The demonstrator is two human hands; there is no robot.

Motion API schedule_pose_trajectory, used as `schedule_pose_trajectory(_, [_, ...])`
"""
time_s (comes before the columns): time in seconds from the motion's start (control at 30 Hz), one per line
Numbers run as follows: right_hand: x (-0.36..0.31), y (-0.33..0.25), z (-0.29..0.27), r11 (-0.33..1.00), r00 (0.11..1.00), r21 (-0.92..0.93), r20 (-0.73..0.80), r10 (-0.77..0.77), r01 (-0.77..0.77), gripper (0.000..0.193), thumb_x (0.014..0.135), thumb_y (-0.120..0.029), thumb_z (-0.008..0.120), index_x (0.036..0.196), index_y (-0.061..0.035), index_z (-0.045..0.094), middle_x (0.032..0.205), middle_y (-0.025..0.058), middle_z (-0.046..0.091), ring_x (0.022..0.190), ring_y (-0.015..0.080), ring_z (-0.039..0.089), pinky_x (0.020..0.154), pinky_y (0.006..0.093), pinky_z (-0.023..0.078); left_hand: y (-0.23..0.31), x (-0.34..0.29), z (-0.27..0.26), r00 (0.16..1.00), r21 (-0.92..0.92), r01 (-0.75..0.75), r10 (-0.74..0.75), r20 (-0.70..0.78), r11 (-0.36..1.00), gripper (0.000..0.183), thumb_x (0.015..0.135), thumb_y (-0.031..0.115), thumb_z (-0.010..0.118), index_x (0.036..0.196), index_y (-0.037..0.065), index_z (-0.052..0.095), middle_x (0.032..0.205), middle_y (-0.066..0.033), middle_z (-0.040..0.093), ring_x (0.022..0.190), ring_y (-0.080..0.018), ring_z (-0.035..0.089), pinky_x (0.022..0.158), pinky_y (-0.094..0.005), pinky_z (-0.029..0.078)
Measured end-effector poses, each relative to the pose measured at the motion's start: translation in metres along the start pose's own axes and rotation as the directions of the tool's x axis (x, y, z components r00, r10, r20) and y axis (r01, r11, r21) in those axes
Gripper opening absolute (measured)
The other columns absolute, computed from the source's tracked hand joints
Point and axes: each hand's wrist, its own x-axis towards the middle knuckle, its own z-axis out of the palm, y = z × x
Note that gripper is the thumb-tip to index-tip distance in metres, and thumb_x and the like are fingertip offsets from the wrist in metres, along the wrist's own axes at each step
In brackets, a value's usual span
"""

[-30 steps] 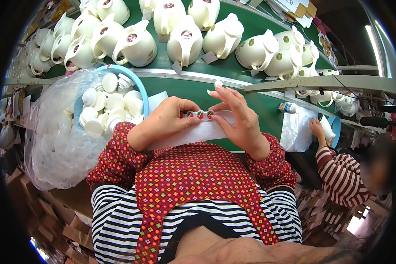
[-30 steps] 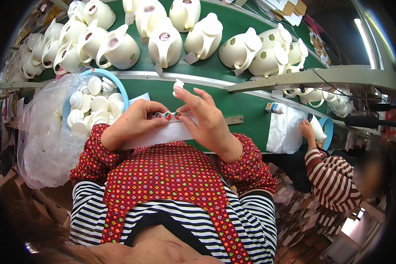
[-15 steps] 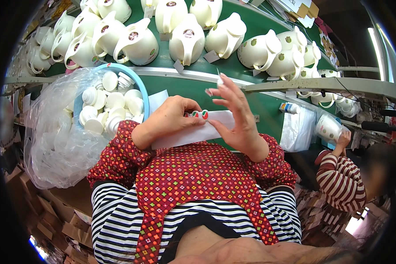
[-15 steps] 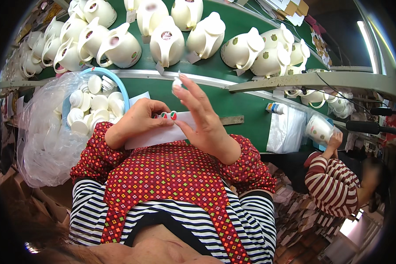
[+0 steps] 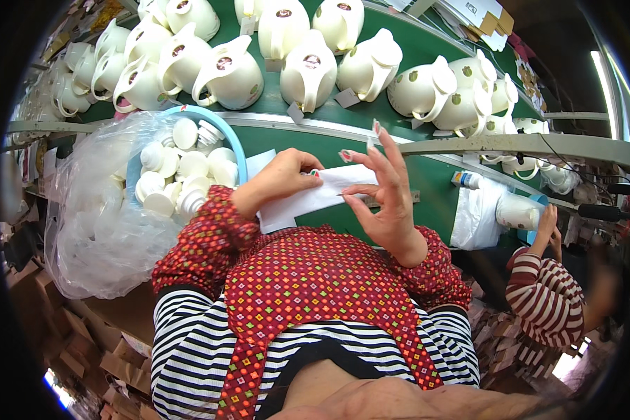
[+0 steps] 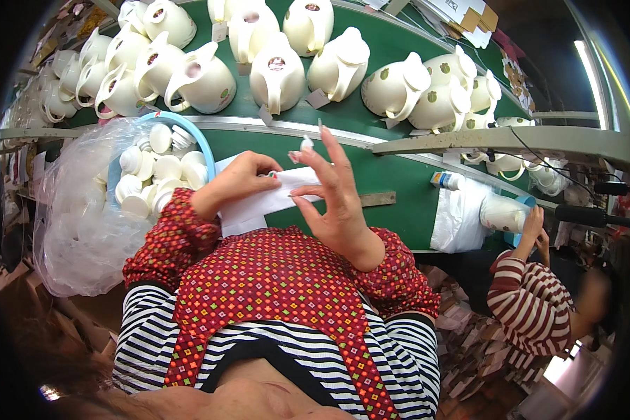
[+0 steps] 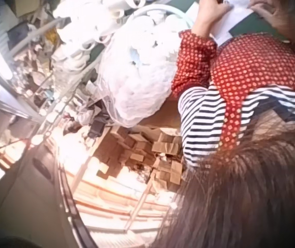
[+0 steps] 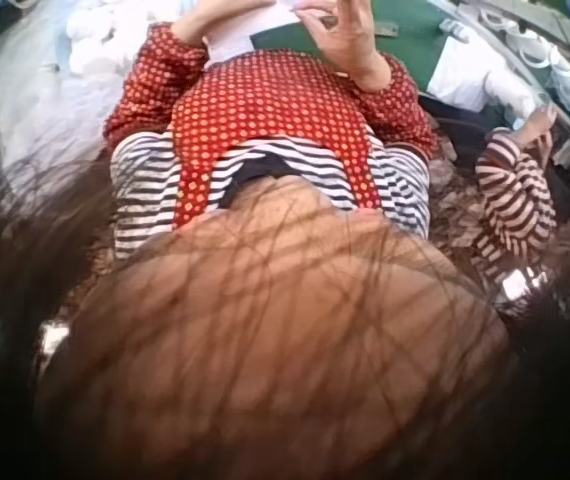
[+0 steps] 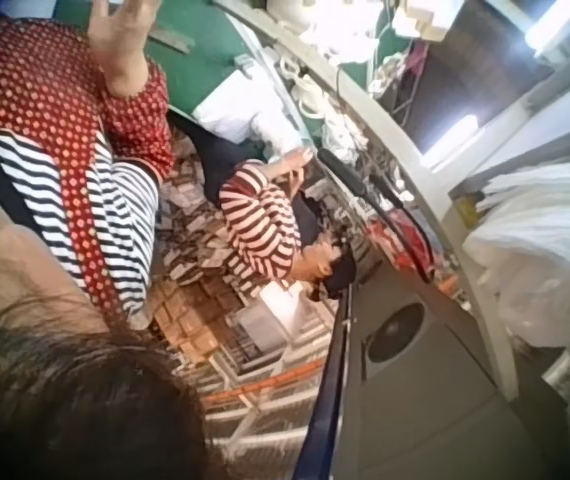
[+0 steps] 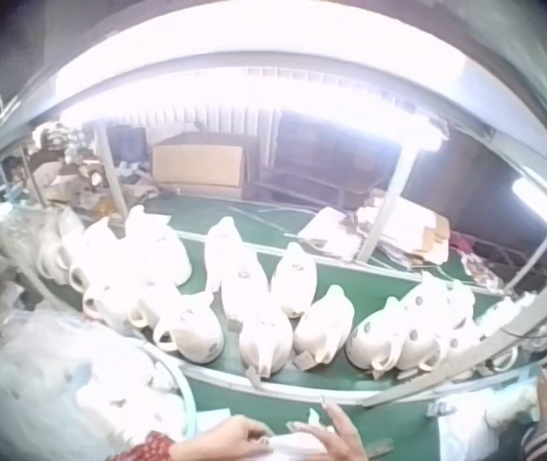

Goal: The person repeatedly picks white plastic pitchers from a conveyor belt, peels small stickers from a roll, and applies them to the pitcher bodies. The person also picks white plastic lids from a nearby basin and places them onto the pitchers. Finished units are returned to the belt.

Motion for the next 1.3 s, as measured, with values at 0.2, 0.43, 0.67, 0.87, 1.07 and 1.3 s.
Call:
schedule_pose_trajectory(0.2, [-0.007, 0.007, -0.002, 0.999, 0.998, -0.019, -0.031, 0.050, -0.051, 0.084, 0.083, 0.017, 0.071, 0.156, -0.0084, 0.039, 0.166, 0.0227, 0.019, 0.134, 0.0333, 0.057, 0.085, 0.0318, 0.066, -0.118, 0.066, 0.041, 0.989, 0.468, -0.088, 0.133, -0.063, 0.879, 0.031, 0.082, 0.020, 0.080, 0.108, 0.004, 0.077, 0.100, -0.0195, 0.076, 0.095, -0.0348, 0.073, 0.088, -0.0443, 0.056])
schedule_pose_trajectory(0.43, [-0.014, 0.007, -0.015, 0.991, 0.985, -0.040, -0.123, 0.122, -0.128, 0.085, 0.082, 0.017, 0.071, 0.156, -0.0073, 0.037, 0.166, 0.0216, 0.018, 0.136, 0.0326, 0.055, 0.083, 0.0332, 0.066, -0.061, 0.089, -0.028, 0.642, 0.303, -0.197, 0.356, -0.679, 0.932, 0.027, 0.090, 0.013, 0.071, 0.113, 0.001, 0.062, 0.114, -0.0186, 0.063, 0.103, -0.0316, 0.064, 0.088, -0.0430, 0.053])
schedule_pose_trajectory(0.67, [-0.011, -0.003, -0.011, 0.988, 0.976, -0.047, -0.167, 0.140, -0.150, 0.087, 0.082, 0.018, 0.071, 0.157, -0.0081, 0.036, 0.167, 0.0231, 0.017, 0.135, 0.0345, 0.055, 0.083, 0.0335, 0.066, -0.035, 0.186, -0.182, 0.491, 0.314, 0.089, 0.233, -0.839, 0.945, 0.043, 0.091, 0.022, 0.071, 0.119, -0.009, 0.062, 0.116, -0.0241, 0.066, 0.108, -0.0354, 0.067, 0.095, -0.0424, 0.053])
schedule_pose_trajectory(0.87, [-0.020, -0.013, -0.013, 0.975, 0.969, -0.119, -0.184, 0.166, -0.190, 0.091, 0.082, 0.017, 0.071, 0.159, -0.0080, 0.030, 0.168, 0.0208, 0.015, 0.137, 0.0354, 0.052, 0.083, 0.0335, 0.065, -0.027, 0.232, -0.212, 0.812, -0.124, 0.213, -0.246, -0.529, 0.969, 0.045, 0.095, 0.037, 0.073, 0.104, -0.007, 0.074, 0.104, -0.0176, 0.076, 0.092, -0.0270, 0.071, 0.088, -0.0377, 0.054])
schedule_pose_trajectory(1.07, [-0.027, -0.018, -0.011, 0.965, 0.957, -0.131, -0.210, 0.199, -0.229, 0.093, 0.081, 0.017, 0.071, 0.159, -0.0082, 0.029, 0.169, 0.0187, 0.015, 0.136, 0.0350, 0.052, 0.084, 0.0336, 0.065, -0.004, 0.246, -0.242, 0.824, -0.396, -0.119, -0.132, -0.552, 0.911, 0.031, 0.104, 0.022, 0.061, 0.106, -0.006, 0.073, 0.101, -0.0143, 0.076, 0.086, -0.0213, 0.069, 0.083, -0.0357, 0.055])
schedule_pose_trajectory(1.3, [-0.029, -0.019, -0.004, 0.971, 0.958, -0.126, -0.227, 0.173, -0.205, 0.092, 0.080, 0.018, 0.071, 0.158, -0.0076, 0.030, 0.168, 0.0193, 0.016, 0.136, 0.0351, 0.053, 0.082, 0.0332, 0.065, 0.016, 0.191, -0.270, 0.830, -0.620, -0.411, -0.008, -0.558, 0.668, 0.022, 0.108, 0.020, 0.047, 0.099, 0.002, 0.056, 0.069, -0.0014, 0.048, 0.061, -0.0156, 0.048, 0.065, -0.0361, 0.050])
